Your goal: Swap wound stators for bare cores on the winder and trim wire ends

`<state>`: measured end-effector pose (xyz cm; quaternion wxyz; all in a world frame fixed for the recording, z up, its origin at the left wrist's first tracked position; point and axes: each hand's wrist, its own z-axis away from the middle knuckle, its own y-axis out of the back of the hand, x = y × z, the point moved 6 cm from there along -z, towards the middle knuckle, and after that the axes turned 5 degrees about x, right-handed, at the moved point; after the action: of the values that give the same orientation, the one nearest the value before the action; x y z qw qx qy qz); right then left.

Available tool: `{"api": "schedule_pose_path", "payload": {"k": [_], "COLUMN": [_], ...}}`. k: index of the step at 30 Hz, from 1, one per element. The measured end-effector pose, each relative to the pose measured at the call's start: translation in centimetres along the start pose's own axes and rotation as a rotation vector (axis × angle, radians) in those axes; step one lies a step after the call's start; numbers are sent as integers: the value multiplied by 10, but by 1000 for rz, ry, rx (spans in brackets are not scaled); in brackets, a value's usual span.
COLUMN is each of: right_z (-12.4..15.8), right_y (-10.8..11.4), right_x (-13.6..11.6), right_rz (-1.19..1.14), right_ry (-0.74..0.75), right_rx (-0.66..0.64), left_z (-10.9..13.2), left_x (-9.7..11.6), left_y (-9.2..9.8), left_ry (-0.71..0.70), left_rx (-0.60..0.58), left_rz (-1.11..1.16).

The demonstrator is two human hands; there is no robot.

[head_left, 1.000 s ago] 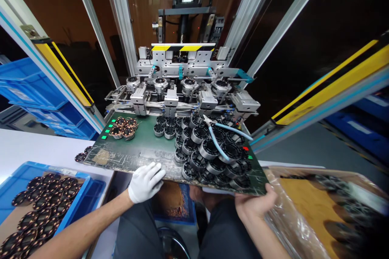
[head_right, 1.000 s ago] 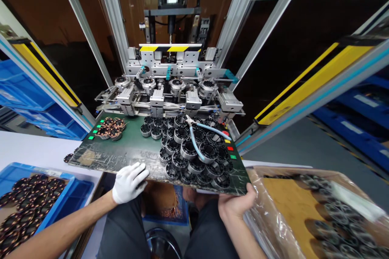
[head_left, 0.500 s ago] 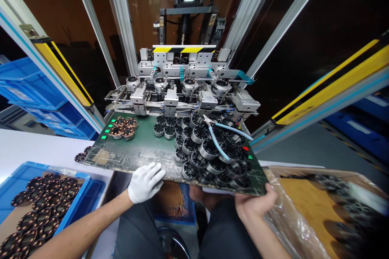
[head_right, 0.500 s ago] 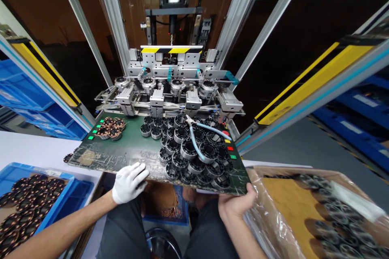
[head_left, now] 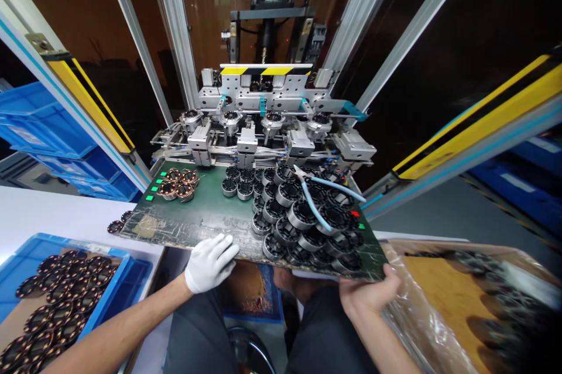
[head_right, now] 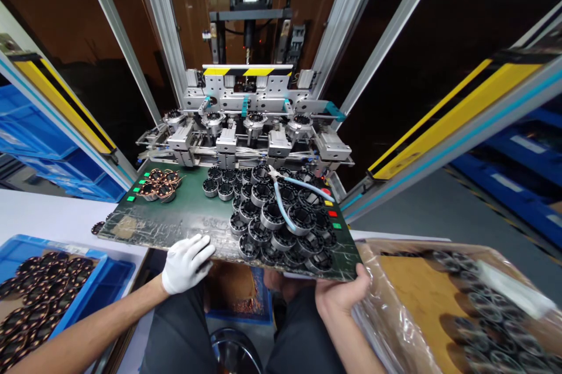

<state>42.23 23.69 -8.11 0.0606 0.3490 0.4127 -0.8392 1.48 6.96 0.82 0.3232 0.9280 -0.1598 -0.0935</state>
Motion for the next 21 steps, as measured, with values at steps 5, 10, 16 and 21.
{"api": "schedule_pose_path", "payload": {"k": [5, 10, 16, 21], "right_z": [0, 3, 6, 7], "right_y": [-1, -2, -4, -4], "right_x": [1, 0, -1, -2], "right_rz": [-37, -8, 53, 22], "right_ry": [-24, -4, 22, 12], "right_rx": [-2, 33, -2, 21], "left_z": [2, 2, 5, 2], "left_x": [-1, 0, 0, 0], "left_y": [-2, -1, -2, -1], "left_ry": [4, 1, -7, -4], "left_rx": [-9, -7, -24, -16], "left_rz": [1, 1, -17, -8]}}
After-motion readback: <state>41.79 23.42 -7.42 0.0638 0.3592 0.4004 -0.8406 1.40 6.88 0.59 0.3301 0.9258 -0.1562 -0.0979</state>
